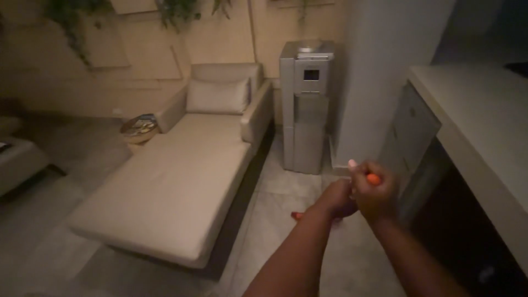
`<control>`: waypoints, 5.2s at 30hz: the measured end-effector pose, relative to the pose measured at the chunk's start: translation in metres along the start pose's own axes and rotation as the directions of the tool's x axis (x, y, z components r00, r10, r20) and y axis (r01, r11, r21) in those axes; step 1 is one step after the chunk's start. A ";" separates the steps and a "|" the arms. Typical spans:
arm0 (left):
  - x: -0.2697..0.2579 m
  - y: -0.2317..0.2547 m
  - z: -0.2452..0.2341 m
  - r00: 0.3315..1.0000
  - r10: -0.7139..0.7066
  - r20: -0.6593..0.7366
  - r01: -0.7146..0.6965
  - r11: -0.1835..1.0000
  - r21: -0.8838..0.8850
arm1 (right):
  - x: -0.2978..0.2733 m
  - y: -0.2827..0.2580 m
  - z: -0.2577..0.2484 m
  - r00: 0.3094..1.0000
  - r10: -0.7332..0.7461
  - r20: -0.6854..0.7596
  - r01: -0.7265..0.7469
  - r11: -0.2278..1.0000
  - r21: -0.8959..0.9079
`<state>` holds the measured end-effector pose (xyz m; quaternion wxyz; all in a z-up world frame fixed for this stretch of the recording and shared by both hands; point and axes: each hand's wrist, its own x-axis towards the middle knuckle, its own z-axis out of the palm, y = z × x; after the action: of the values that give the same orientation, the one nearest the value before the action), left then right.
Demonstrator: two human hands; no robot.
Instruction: The person is sweeping the tiled floor in a hallway and a lounge area using a broom.
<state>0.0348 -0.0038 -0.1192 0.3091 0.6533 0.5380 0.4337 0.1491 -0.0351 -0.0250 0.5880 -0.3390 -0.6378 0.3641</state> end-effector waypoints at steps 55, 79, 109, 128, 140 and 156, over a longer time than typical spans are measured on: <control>-0.240 0.207 0.012 0.909 0.363 0.207 -0.274 0.892 -0.360 | -0.203 -0.285 -0.051 0.974 -0.056 -0.220 0.036 0.995 -0.095; -0.312 0.236 0.121 0.967 0.232 0.107 -0.214 0.965 -0.154 | -0.269 -0.280 -0.168 0.960 -0.035 -0.279 -0.098 0.890 -0.446; -0.394 0.211 0.122 0.918 0.359 0.167 -0.312 0.916 -0.251 | -0.377 -0.295 -0.142 0.943 -0.163 -0.291 0.022 0.900 -0.435; -0.497 0.283 0.181 0.797 0.520 0.309 -0.454 0.852 -0.262 | -0.499 -0.406 -0.190 0.936 -0.130 -0.327 0.077 0.983 -0.168; -0.560 0.274 0.218 0.859 0.269 0.436 -0.313 0.949 0.031 | -0.578 -0.388 -0.210 0.937 -0.006 -0.350 -0.066 0.979 -0.193; -0.789 0.423 0.245 0.718 0.406 0.565 -0.388 0.908 -0.160 | -0.756 -0.570 -0.265 0.853 0.181 -0.489 -0.330 0.913 -0.238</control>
<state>0.4032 -0.8514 -0.0416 0.3694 0.8499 0.2566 0.2747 0.4706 -0.9556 0.0979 0.6053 -0.5868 -0.4794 0.2439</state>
